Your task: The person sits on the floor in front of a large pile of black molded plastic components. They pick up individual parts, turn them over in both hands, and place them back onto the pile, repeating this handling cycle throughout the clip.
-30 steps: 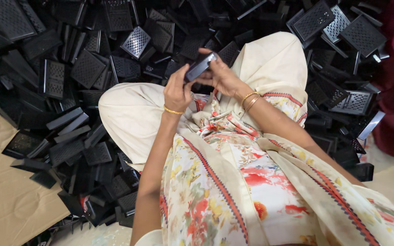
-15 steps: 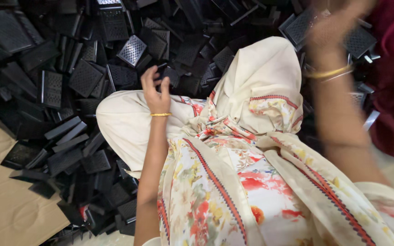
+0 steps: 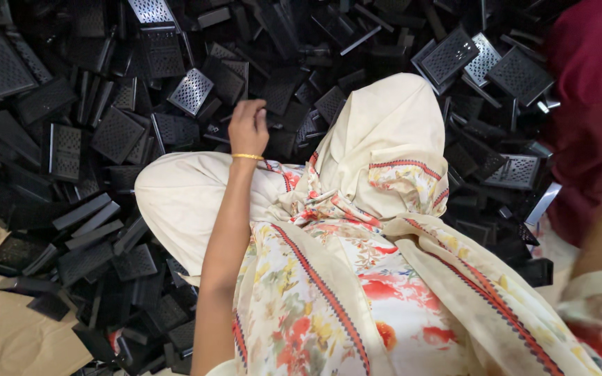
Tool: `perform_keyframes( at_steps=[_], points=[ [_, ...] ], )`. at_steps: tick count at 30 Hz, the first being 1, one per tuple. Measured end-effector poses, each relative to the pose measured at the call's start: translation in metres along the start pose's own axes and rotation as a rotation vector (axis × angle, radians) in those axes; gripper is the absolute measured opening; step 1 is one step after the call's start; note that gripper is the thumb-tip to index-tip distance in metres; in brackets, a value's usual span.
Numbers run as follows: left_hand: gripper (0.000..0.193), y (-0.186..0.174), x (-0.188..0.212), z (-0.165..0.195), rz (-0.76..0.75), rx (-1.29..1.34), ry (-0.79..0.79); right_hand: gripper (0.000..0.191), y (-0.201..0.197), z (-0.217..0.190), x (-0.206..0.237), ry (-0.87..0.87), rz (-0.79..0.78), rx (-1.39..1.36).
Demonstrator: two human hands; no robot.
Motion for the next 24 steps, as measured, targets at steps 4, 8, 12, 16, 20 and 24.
perform_keyframes(
  at_steps=[4,8,12,16,20,24],
  points=[
    [0.025,0.057,-0.019,-0.006,-0.249,-0.222,0.000,0.048,0.055,-0.071,-0.067,-0.227,-0.088,0.002],
    [0.065,0.099,-0.046,0.011,-0.378,-0.394,0.170,0.051,0.098,-0.167,-0.153,-0.466,0.356,-0.075],
    [0.086,0.117,-0.065,0.002,-0.475,-0.621,0.113,0.050,0.164,-0.209,-0.220,-0.376,0.401,0.251],
    [0.066,0.116,-0.059,-0.019,-0.534,-0.734,0.071,0.055,0.195,-0.212,-0.236,-0.271,0.143,0.370],
    [0.039,0.098,-0.038,-0.038,-0.549,-0.788,0.122,0.059,0.202,-0.216,-0.234,-0.267,-0.005,0.216],
    [0.031,0.050,-0.035,-0.035,-0.344,-0.507,0.096,0.034,0.191,-0.230,-0.229,-0.425,0.105,0.020]
  ],
)
Point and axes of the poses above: each hand's wrist, its own x-axis away from the middle knuckle, its own y-axis out of the palm, z = x × y, the point moved 9 cm from there along -x, towards the middle knuckle, and after that the axes turned 4 degrees about z, right-handed, at the moved point
